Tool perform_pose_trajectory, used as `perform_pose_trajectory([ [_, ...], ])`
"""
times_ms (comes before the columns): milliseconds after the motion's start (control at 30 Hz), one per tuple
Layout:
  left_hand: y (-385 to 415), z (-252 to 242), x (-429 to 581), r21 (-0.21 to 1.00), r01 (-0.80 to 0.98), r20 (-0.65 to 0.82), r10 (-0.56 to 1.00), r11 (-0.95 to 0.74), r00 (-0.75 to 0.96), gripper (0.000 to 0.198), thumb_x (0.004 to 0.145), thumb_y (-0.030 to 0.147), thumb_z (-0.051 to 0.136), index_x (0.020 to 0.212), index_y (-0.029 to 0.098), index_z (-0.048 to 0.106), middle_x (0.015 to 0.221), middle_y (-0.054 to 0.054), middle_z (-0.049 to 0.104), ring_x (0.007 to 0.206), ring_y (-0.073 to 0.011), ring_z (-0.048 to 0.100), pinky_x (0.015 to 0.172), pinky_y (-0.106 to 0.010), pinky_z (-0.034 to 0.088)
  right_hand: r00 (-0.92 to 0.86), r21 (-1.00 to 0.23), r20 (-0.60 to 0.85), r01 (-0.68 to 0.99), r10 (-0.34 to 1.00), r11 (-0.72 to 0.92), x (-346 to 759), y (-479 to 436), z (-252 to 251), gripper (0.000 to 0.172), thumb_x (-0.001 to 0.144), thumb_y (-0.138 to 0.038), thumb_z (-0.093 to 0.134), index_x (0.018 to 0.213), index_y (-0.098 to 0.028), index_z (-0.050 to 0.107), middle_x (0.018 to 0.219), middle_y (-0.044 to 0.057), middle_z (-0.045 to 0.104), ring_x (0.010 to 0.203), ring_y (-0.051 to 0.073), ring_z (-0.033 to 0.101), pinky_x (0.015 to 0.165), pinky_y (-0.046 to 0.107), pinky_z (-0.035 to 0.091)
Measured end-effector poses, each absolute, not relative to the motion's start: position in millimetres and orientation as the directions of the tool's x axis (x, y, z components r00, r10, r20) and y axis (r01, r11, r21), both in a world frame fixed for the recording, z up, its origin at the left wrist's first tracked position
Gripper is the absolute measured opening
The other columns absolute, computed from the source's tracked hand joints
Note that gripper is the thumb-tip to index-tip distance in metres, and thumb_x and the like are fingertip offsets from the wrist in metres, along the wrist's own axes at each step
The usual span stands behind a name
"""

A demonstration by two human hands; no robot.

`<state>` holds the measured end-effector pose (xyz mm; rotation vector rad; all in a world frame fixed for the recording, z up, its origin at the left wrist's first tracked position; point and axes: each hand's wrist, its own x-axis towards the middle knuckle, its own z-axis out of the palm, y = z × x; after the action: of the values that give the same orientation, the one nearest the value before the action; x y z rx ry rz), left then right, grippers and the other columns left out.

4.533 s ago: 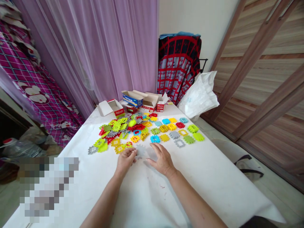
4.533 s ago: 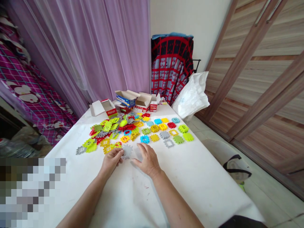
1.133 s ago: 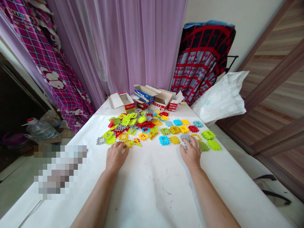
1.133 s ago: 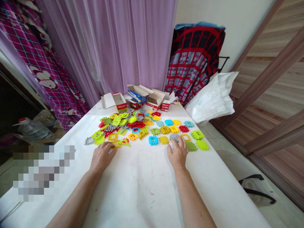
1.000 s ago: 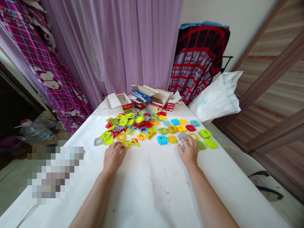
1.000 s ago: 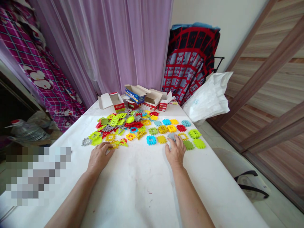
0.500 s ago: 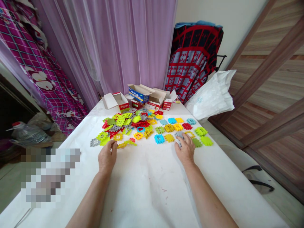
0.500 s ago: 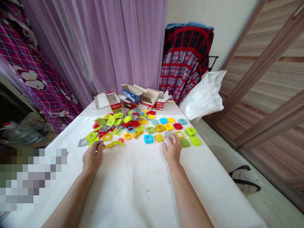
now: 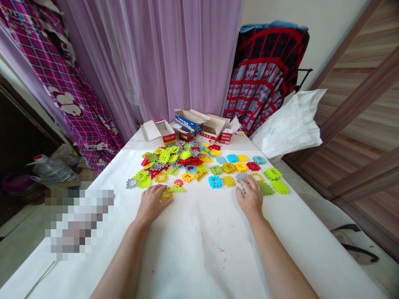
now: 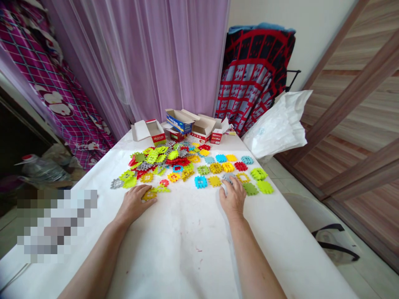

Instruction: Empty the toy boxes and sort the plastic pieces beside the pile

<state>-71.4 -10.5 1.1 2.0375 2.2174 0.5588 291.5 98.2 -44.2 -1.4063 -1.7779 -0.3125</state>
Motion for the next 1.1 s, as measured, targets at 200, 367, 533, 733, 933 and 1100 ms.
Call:
perform_pose_trajectory([
  [200,4,7,-74,0.403,0.887,0.184,0.929,0.227,-0.322,0.042,0.094,0.048,0.038,0.109,0.023,0.068,0.097,-0.008,0.075,0.092,-0.0243,0.068,0.079,-0.033,0.047,-0.038,-0.297,0.702,0.892,0.711,0.341,290,98,-44,0.027,0.082,-0.026,0.053,0.1,-0.022,0.072,0.123,0.01,0.06,0.121,0.03,0.048,0.101,0.047,0.04],
  [367,14,7,-70,0.551,0.763,0.192,0.839,0.338,-0.51,0.037,0.092,0.042,0.043,0.117,0.023,0.062,0.079,-0.004,0.072,0.074,-0.0206,0.067,0.066,-0.028,0.044,-0.037,-0.29,0.713,0.894,0.7,0.342,291,98,-44,0.027,0.083,-0.027,0.052,0.1,-0.021,0.071,0.122,0.011,0.06,0.119,0.03,0.05,0.1,0.046,0.041],
  [533,9,1,-54,0.894,0.443,0.134,0.906,0.064,-0.402,0.047,0.089,0.042,0.044,0.13,0.018,0.049,0.069,0.003,0.06,0.05,-0.0113,0.053,0.051,-0.023,0.04,-0.083,-0.264,0.74,0.876,0.667,0.403,280,91,-36,0.026,0.085,-0.026,0.051,0.102,-0.02,0.07,0.121,0.011,0.061,0.12,0.029,0.05,0.102,0.046,0.039],
  [733,8,4,-26,0.993,0.118,-0.019,1.0,0.021,-0.018,0.044,0.081,0.046,0.058,0.116,0.021,0.048,0.075,0.005,0.055,0.05,-0.0058,0.046,0.044,-0.018,0.035,-0.379,-0.185,0.673,0.745,0.635,0.641,232,64,-12,0.037,0.085,-0.033,0.059,0.119,-0.021,0.063,0.138,0.012,0.05,0.132,0.03,0.038,0.109,0.048,0.032],
  [933,25,10,-8,0.988,0.124,-0.112,0.972,0.088,0.205,0.038,0.072,0.047,0.069,0.096,0.023,0.052,0.077,0.003,0.062,0.056,-0.0072,0.051,0.049,-0.018,0.039,-0.563,-0.147,0.556,0.658,0.612,0.738,208,51,-3,0.069,0.075,-0.048,0.072,0.136,-0.023,0.052,0.151,0.016,0.033,0.14,0.035,0.026,0.11,0.053,0.028],
  [1100,39,10,6,0.995,0.084,-0.079,0.973,0.062,0.216,0.04,0.065,0.047,0.073,0.091,0.021,0.058,0.085,0.0,0.066,0.071,-0.0118,0.06,0.062,-0.024,0.047,-0.566,-0.165,0.526,0.665,0.635,0.729,212,52,-4,0.059,0.075,-0.046,0.072,0.129,-0.025,0.059,0.15,0.014,0.036,0.139,0.035,0.028,0.108,0.053,0.03],
])
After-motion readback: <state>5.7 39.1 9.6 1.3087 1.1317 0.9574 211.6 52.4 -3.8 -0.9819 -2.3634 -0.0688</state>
